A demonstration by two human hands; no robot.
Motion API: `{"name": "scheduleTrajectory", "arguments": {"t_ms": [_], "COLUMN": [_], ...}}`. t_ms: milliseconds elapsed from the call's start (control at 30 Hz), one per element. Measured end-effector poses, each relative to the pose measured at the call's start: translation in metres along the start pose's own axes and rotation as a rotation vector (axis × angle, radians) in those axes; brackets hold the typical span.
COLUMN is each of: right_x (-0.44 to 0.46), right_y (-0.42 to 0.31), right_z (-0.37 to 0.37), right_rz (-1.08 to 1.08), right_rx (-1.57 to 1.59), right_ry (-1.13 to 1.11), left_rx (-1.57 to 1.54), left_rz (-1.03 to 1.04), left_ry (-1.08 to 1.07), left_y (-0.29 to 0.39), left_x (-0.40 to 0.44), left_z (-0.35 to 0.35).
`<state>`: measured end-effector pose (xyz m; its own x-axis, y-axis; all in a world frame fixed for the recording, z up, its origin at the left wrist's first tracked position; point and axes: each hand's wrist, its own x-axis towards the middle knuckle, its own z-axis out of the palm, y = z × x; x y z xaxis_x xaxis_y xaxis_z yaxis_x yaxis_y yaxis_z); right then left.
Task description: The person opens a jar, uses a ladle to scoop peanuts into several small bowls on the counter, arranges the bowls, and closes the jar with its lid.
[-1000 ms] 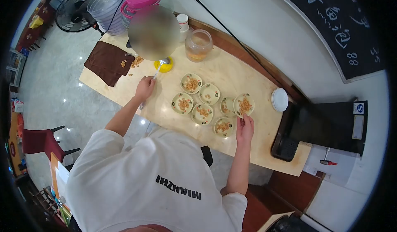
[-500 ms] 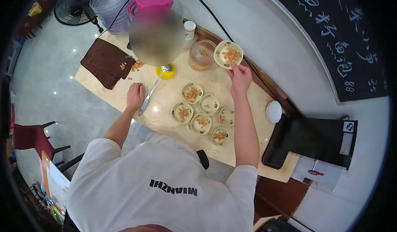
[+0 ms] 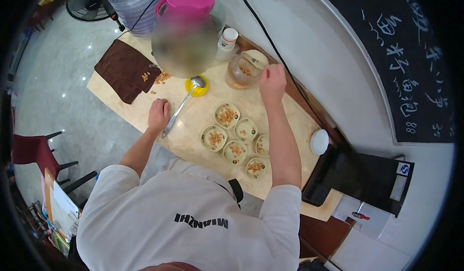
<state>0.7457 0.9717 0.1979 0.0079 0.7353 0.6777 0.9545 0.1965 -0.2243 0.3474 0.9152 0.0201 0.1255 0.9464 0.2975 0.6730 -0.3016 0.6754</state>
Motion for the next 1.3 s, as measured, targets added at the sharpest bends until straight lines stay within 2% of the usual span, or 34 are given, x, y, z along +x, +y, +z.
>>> {"name": "scheduleTrajectory", "arguments": {"t_ms": [33,67,133,167,233,267,333,400,567,633,767,867,933,967,1033,1167,1233,1267,1300], "right_x": [-0.005,-0.013,-0.036,-0.052,-0.098,-0.123,-0.169,-0.200,-0.213,-0.215,-0.202,-0.219,-0.234,-0.246,-0.273,-0.321,-0.334,-0.336,-0.337], "right_y": [0.007,0.012,0.021,0.030,0.056,0.070,0.097,0.119,0.130,0.138,0.135,0.138,0.134,0.130,0.115,0.077,0.065,0.062,0.060], "right_z": [0.000,-0.001,-0.003,-0.003,-0.003,-0.002,0.002,0.012,0.024,0.031,0.027,0.010,-0.019,-0.034,-0.070,-0.116,-0.118,-0.116,-0.113], "right_rz": [0.119,0.130,0.885,0.890,1.346,1.355,1.630,1.676,1.742,1.728,1.752,1.740,1.124,1.142,0.758,0.911,1.276,1.278,1.377], "right_rx": [0.055,0.050,0.585,0.583,0.829,0.825,0.896,0.896,0.880,0.850,0.873,0.867,0.096,0.083,-0.293,-0.182,0.300,0.300,0.422], "right_ry": [0.058,0.059,0.338,0.341,0.377,0.389,0.251,0.259,0.249,0.156,0.237,0.168,-0.106,-0.106,-0.038,-0.149,-0.233,-0.238,-0.237], "left_rx": [0.002,0.004,0.005,0.008,0.015,0.019,0.021,0.028,0.081,0.087,0.113,0.117,0.102,0.091,0.089,0.102,0.110,0.109,0.109], "left_rz": [-0.004,-0.006,-0.005,-0.008,-0.010,-0.015,0.004,0.029,0.054,0.085,0.115,0.118,0.115,0.103,0.103,0.119,0.139,0.136,0.132], "left_ry": [0.003,0.004,-0.002,-0.002,-0.017,-0.027,-0.030,-0.030,-0.037,-0.033,-0.040,-0.023,-0.045,-0.032,-0.044,-0.043,-0.042,-0.050,-0.056], "left_y": [0.001,0.002,0.000,-0.001,0.002,0.004,0.001,0.001,0.000,-0.001,0.000,-0.002,-0.003,-0.003,-0.005,-0.004,-0.004,-0.003,-0.003], "left_x": [0.001,0.002,0.002,0.002,0.003,0.003,0.003,0.002,0.001,0.001,0.000,-0.002,-0.004,-0.003,-0.002,-0.002,-0.002,-0.002,-0.001], "left_z": [-0.001,-0.001,0.001,0.002,0.000,0.000,0.002,0.004,0.005,0.008,0.008,0.011,0.012,0.012,0.013,0.013,0.013,0.012,0.012]}}
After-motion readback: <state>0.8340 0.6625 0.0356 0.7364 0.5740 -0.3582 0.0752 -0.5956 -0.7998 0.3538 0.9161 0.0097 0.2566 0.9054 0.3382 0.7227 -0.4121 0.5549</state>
